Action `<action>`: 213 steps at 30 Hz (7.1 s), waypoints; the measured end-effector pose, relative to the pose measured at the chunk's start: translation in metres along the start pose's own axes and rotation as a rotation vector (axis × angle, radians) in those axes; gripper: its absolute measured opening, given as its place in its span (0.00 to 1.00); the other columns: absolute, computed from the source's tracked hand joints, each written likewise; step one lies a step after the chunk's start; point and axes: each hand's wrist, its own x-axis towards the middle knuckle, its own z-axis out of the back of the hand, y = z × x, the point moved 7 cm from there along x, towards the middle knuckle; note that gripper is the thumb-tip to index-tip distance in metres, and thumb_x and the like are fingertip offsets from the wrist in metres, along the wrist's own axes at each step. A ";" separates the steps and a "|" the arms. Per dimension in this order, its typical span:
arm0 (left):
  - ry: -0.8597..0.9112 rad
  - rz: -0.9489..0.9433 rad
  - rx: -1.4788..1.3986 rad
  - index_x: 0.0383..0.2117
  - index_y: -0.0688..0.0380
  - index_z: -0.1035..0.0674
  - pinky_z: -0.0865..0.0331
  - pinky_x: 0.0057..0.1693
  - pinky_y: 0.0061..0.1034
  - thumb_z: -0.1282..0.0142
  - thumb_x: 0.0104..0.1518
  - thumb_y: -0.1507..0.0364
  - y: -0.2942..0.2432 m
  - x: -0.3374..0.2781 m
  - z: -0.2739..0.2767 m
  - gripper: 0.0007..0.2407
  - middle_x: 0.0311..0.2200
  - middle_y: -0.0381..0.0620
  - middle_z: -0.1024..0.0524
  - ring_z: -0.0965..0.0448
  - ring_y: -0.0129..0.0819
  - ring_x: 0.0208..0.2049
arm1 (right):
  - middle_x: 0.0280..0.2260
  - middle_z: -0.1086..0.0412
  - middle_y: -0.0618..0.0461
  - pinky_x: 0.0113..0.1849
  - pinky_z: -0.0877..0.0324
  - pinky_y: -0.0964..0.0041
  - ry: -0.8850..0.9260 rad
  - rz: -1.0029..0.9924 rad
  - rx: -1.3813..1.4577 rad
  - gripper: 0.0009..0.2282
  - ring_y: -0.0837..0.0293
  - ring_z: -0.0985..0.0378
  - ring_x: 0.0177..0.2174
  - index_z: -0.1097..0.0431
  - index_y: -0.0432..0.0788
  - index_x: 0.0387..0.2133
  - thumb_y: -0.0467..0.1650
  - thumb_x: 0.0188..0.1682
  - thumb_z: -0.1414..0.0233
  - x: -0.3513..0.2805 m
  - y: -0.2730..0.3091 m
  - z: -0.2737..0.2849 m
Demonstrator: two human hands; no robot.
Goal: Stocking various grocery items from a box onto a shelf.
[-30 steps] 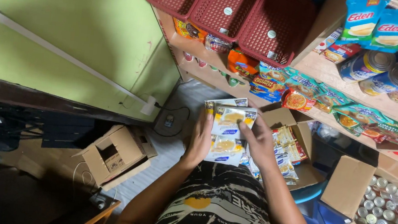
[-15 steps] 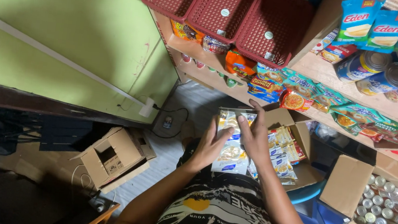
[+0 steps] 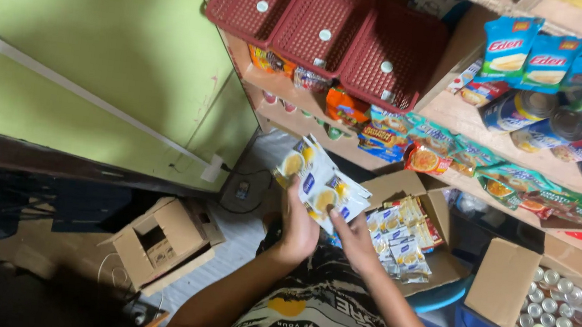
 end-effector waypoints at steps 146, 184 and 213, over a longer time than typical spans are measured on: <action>0.243 -1.366 1.572 0.50 0.56 0.25 0.26 0.54 0.47 0.25 0.43 0.65 -0.217 0.107 -0.371 0.27 0.54 0.57 0.35 0.26 0.56 0.52 | 0.72 0.56 0.48 0.59 0.47 0.67 -0.365 0.343 0.285 0.34 0.59 0.47 0.65 0.62 0.46 0.73 0.24 0.52 0.57 0.047 0.270 -0.036; -0.255 -1.724 1.687 0.46 0.44 0.20 0.43 0.57 0.51 0.25 0.41 0.58 -0.395 0.166 -0.336 0.24 0.50 0.47 0.32 0.35 0.50 0.55 | 0.71 0.53 0.44 0.59 0.43 0.61 -0.311 0.324 0.289 0.33 0.55 0.42 0.63 0.63 0.47 0.73 0.24 0.52 0.60 0.040 0.273 -0.054; -0.089 -1.167 1.831 0.57 0.47 0.36 0.25 0.48 0.52 0.24 0.41 0.56 -0.402 0.209 -0.330 0.37 0.52 0.65 0.33 0.31 0.61 0.57 | 0.68 0.47 0.43 0.56 0.39 0.62 -0.248 0.281 0.326 0.33 0.54 0.38 0.61 0.60 0.46 0.72 0.25 0.52 0.57 0.049 0.253 -0.071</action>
